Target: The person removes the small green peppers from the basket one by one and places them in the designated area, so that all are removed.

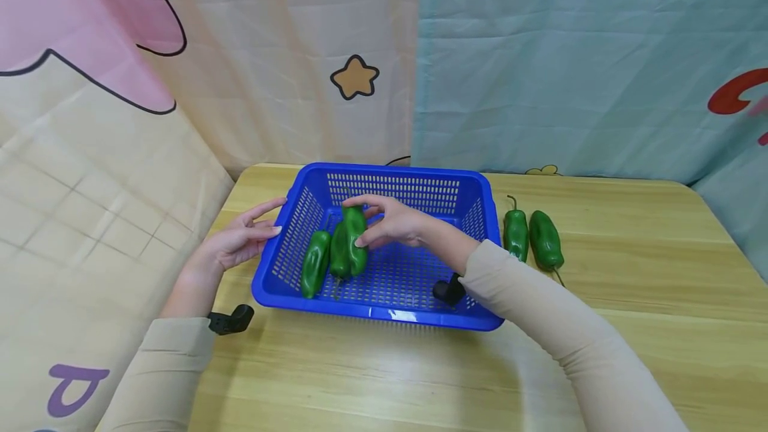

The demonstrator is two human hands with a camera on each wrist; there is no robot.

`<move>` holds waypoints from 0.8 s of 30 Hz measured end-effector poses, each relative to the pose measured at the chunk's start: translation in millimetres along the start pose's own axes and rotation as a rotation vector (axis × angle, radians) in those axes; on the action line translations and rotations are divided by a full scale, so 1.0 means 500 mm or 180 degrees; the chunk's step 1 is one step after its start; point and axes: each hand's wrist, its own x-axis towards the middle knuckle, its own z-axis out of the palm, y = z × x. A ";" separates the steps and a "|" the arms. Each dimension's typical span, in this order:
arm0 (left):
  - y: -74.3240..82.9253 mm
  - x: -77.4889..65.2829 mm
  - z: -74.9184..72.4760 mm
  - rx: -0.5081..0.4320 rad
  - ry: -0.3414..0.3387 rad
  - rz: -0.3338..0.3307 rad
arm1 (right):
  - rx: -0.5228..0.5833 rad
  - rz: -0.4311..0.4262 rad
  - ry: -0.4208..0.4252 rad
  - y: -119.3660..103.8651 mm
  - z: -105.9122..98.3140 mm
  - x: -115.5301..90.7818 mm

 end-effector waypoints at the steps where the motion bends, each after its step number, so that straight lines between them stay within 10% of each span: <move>1: 0.000 0.000 -0.001 0.0007 -0.0006 -0.0004 | 0.0011 -0.0014 -0.0005 -0.003 -0.001 -0.002; 24: -0.002 0.002 -0.003 0.0027 0.0002 -0.0024 | -0.0092 -0.0169 0.0023 -0.054 -0.037 -0.073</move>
